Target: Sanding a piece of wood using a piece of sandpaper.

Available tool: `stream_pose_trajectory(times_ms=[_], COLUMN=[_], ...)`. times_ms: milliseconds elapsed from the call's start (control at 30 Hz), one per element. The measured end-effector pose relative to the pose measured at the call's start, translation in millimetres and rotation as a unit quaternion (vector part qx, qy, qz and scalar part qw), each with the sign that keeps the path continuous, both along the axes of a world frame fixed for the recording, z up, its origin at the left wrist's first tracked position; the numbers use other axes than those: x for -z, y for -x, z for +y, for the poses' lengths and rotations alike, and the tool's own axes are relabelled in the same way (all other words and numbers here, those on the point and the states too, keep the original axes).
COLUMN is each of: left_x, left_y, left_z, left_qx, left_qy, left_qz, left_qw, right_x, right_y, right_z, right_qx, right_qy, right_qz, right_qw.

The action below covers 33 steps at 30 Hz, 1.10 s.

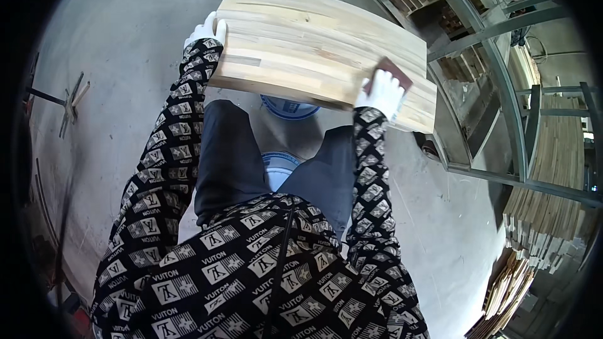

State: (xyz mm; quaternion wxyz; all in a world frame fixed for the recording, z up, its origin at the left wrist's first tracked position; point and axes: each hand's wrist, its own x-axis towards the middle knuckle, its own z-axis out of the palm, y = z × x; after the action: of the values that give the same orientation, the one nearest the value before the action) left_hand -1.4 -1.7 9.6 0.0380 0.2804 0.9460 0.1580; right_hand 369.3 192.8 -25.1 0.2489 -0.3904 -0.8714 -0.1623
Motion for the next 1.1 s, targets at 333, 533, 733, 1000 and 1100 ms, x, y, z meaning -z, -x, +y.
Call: stream_pose_trajectory(times_ms=[333,533,733,1000,1100], left_x=[22,19,15,5,9], left_y=[-6,-2,-1,-10,-14], left_z=[0,-8,-1,-7,1], left_qx=[0.004,0.007,0.013,0.011,0.019], left_qy=[-0.066,-0.037,-0.043,-0.056,-0.052], left_qz=[0.078,0.055,0.066,0.071,0.061], left_qw=[0.995,0.998,0.997,0.996,0.997], right_x=[-18,12,14,-9,-1], right_y=[85,-24,-34,109,98], right_z=[-90,-6,22,-101,-90], right_qx=[-0.283,-0.114,0.054,-0.198,-0.281], right_qy=[0.114,0.058,0.031,0.113,0.114], right_qz=[0.061,0.073,0.061,0.085,0.079], right_qw=[0.95,0.989,0.996,0.97,0.95])
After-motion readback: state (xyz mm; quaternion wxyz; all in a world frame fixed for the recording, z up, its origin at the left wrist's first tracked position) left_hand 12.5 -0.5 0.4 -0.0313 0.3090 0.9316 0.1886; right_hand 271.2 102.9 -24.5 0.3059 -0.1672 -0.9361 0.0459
